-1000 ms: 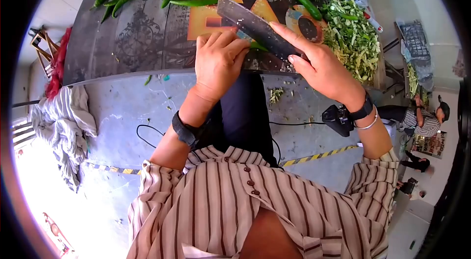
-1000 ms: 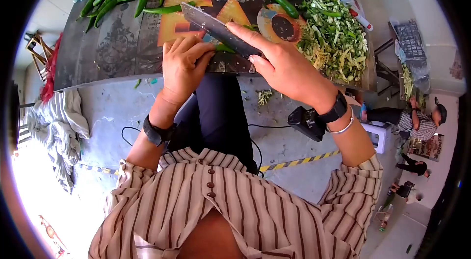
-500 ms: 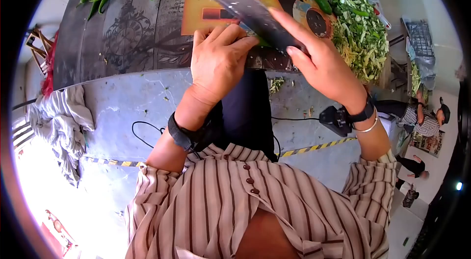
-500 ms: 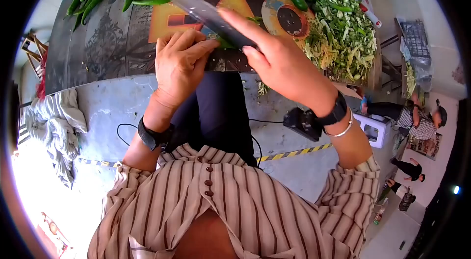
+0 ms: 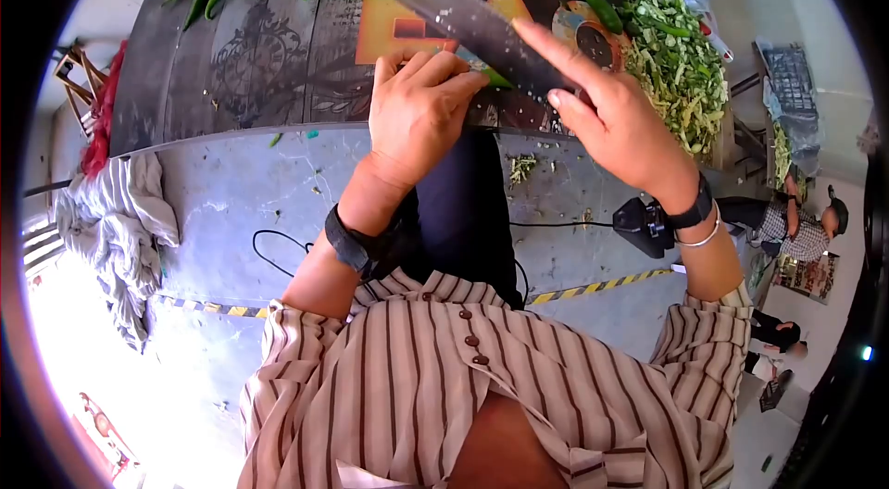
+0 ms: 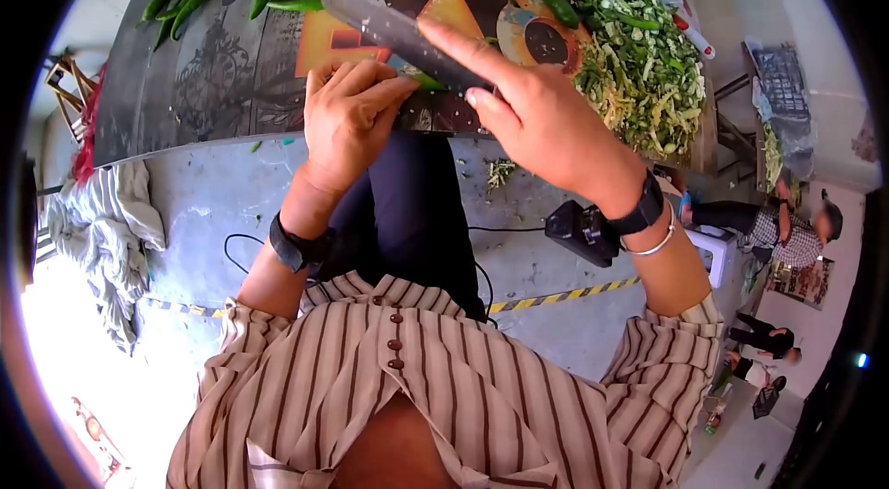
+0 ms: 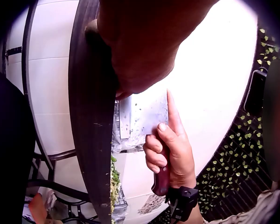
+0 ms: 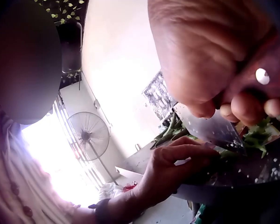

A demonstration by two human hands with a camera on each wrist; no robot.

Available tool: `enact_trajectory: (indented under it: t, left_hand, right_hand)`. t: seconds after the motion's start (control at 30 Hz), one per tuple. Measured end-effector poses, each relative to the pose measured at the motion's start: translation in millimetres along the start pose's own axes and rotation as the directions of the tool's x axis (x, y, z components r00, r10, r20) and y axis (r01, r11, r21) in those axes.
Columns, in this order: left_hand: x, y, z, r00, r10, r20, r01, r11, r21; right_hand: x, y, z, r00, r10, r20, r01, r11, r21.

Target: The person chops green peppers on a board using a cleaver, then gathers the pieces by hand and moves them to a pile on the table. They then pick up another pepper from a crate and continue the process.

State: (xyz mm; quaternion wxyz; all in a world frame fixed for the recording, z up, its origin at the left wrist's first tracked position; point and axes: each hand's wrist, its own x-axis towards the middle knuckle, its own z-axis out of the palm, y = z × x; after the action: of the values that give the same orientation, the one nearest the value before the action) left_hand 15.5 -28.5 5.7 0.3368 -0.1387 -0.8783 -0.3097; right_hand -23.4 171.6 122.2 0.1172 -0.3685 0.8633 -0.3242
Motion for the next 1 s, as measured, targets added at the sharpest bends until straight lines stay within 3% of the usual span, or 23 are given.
enact_trajectory:
  t: [0.13,0.27,0.33,0.47,0.53,0.67,0.87,0.9,1.0]
  left_hand:
    - [1.4,1.6,-3.9,1.0,-0.009,0.002,0.009,1.0,0.009]
    - [1.7,1.6,-2.6,0.999,-0.01,0.036,0.01,1.0,0.015]
    - [2.3,1.9,-2.7,0.999,-0.011,0.031,0.01,1.0,0.015]
    - [3.3,3.9,-4.1,0.999,-0.018,0.046,0.017,1.0,0.024]
    - [2.7,3.5,-4.3,0.998,-0.026,0.053,0.024,0.999,0.026]
    - [1.3,2.8,-2.5,0.998,-0.023,0.062,0.023,1.0,0.007]
    - [-0.1,-1.1,-1.8,0.999,0.018,0.028,-0.018,1.0,-0.003]
    - [-0.7,-1.3,-0.6,1.0,0.008,0.01,-0.008,1.0,-0.015]
    - [-2.7,-3.1,-1.4,0.999,0.038,-0.002,-0.038,0.999,-0.028]
  right_hand:
    - [-0.5,-3.5,-0.3,0.997,0.027,0.078,-0.02,0.996,-0.09]
    - [3.5,-4.4,-3.3,0.996,-0.014,0.083,0.019,0.998,-0.063]
    - [6.8,-13.1,-11.3,0.976,0.085,0.201,-0.054,0.986,-0.155]
    - [7.7,-7.6,-9.6,0.973,0.094,0.212,-0.062,0.986,-0.152]
    - [5.6,2.7,-1.3,0.994,-0.06,0.091,0.07,0.991,-0.113]
    - [7.4,1.7,3.9,0.993,0.033,0.112,-0.012,0.984,-0.179]
    - [36.5,13.5,18.4,0.989,-0.148,0.029,0.15,0.978,-0.145]
    - [38.5,8.8,8.1,0.997,-0.053,0.061,0.061,0.99,-0.131]
    - [31.4,16.9,-1.3,0.994,-0.062,-0.088,0.056,0.996,-0.07]
